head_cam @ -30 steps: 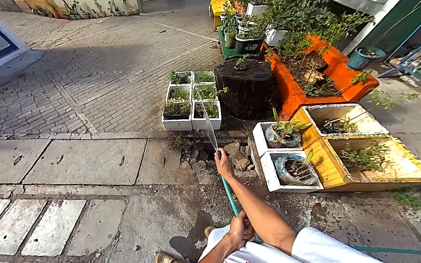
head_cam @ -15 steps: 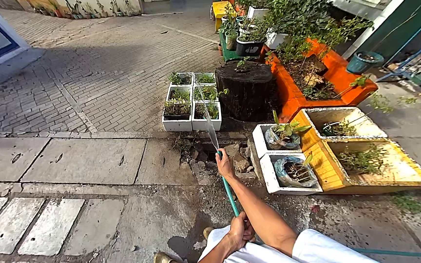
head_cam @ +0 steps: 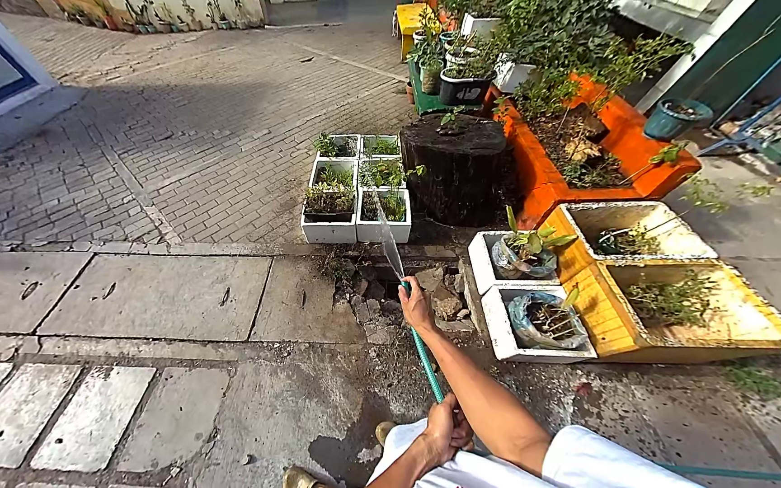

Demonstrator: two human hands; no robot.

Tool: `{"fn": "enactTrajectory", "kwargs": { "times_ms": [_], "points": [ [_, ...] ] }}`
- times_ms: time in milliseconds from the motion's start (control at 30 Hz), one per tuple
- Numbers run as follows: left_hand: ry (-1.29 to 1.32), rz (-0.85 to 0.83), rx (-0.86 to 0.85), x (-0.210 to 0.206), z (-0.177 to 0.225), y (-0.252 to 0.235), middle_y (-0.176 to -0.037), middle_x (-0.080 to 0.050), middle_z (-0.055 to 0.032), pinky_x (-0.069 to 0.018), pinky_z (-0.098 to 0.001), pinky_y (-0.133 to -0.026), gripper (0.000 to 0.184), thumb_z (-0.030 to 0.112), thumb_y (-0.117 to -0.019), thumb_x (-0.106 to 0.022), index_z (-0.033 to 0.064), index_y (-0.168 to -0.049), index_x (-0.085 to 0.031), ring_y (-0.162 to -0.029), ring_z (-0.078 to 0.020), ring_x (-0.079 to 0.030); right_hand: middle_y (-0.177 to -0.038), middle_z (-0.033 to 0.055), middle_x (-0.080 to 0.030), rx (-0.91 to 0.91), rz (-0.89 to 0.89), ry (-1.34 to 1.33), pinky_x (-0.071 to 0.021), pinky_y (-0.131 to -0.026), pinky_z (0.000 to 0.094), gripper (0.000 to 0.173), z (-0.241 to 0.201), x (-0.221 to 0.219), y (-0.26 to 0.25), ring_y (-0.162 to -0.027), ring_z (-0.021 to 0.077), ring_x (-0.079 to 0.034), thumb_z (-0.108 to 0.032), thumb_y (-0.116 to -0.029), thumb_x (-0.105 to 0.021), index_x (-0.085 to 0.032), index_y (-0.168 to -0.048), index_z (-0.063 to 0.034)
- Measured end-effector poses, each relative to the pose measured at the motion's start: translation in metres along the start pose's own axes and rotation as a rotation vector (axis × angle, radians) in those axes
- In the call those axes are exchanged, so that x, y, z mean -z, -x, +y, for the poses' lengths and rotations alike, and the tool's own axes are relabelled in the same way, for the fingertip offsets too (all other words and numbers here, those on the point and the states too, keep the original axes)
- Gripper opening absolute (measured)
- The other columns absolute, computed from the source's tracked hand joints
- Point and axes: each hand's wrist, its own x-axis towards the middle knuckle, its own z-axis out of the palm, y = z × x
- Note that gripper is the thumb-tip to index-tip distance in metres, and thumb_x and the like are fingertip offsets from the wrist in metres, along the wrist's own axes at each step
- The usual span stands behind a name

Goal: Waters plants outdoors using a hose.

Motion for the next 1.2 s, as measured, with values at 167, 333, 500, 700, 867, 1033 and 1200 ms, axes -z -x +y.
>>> {"fn": "enactTrajectory", "kwargs": {
  "times_ms": [167, 333, 500, 700, 867, 1033, 1200],
  "points": [
    [0.009, -0.005, 0.003, 0.0006, -0.0006, 0.0010, -0.044, -0.026, 0.0069, -0.0274, -0.0242, -0.039, 0.059, 0.039, -0.1121, -0.013, 0.0194, -0.062, -0.039, -0.036, -0.0074, -0.025, -0.099, 0.0163, -0.074, 0.000, -0.013, 0.007, -0.0569, -0.087, 0.0468, 0.036, -0.0001, -0.0007, 0.0009, -0.094, 0.0315, -0.073, -0.030, -0.1089, -0.048, -0.059, -0.138, -0.0106],
    [0.004, -0.006, 0.007, 0.0002, -0.0003, 0.0032, -0.044, -0.026, 0.0070, -0.0279, -0.0241, -0.039, 0.060, 0.039, -0.1123, -0.014, 0.0193, -0.062, -0.039, -0.036, -0.0075, -0.025, -0.097, 0.0169, -0.073, -0.002, -0.009, 0.003, -0.0571, -0.086, 0.0472, 0.036, 0.0001, -0.0011, 0.0033, -0.092, 0.0319, -0.073, -0.030, -0.1090, -0.048, -0.058, -0.138, -0.0102],
    [0.005, -0.017, -0.004, -0.0009, -0.0007, 0.0042, -0.044, -0.026, 0.0070, -0.0279, -0.0237, -0.039, 0.059, 0.038, -0.1124, -0.014, 0.0191, -0.063, -0.040, -0.036, -0.0074, -0.025, -0.097, 0.0167, -0.073, -0.008, -0.016, 0.006, -0.0569, -0.086, 0.0473, 0.037, -0.0006, 0.0005, 0.0046, -0.091, 0.0320, -0.073, -0.031, -0.1090, -0.048, -0.058, -0.139, -0.0111],
    [0.011, -0.022, -0.003, -0.0004, -0.0025, 0.0032, -0.044, -0.027, 0.0068, -0.0282, -0.0241, -0.039, 0.060, 0.038, -0.1124, -0.014, 0.0193, -0.061, -0.039, -0.035, -0.0075, -0.026, -0.096, 0.0160, -0.074, -0.001, -0.021, 0.007, -0.0570, -0.085, 0.0469, 0.036, 0.0001, 0.0009, 0.0050, -0.091, 0.0310, -0.073, -0.031, -0.1089, -0.048, -0.058, -0.137, -0.0107],
    [0.003, -0.021, -0.005, -0.0009, -0.0024, 0.0029, -0.044, -0.027, 0.0066, -0.0287, -0.0241, -0.040, 0.061, 0.039, -0.1125, -0.013, 0.0189, -0.062, -0.040, -0.036, -0.0078, -0.026, -0.098, 0.0168, -0.073, -0.015, -0.031, 0.007, -0.0569, -0.086, 0.0468, 0.037, 0.0011, 0.0013, 0.0045, -0.093, 0.0315, -0.073, -0.031, -0.1091, -0.047, -0.058, -0.138, -0.0109],
    [0.002, -0.033, -0.006, -0.0002, -0.0035, 0.0018, -0.044, -0.027, 0.0069, -0.0283, -0.0241, -0.040, 0.060, 0.039, -0.1124, -0.013, 0.0191, -0.062, -0.039, -0.036, -0.0076, -0.026, -0.099, 0.0163, -0.073, -0.027, -0.055, 0.016, -0.0566, -0.087, 0.0469, 0.037, 0.0010, 0.0025, 0.0045, -0.094, 0.0318, -0.073, -0.031, -0.1093, -0.047, -0.057, -0.139, -0.0118],
    [0.003, -0.028, -0.001, 0.0000, -0.0038, 0.0016, -0.044, -0.027, 0.0068, -0.0283, -0.0239, -0.040, 0.060, 0.039, -0.1125, -0.013, 0.0192, -0.062, -0.039, -0.036, -0.0075, -0.025, -0.098, 0.0169, -0.073, -0.023, -0.041, 0.004, -0.0567, -0.086, 0.0473, 0.036, 0.0009, 0.0022, 0.0048, -0.093, 0.0322, -0.073, -0.030, -0.1093, -0.047, -0.058, -0.138, -0.0110]
  ]
}}
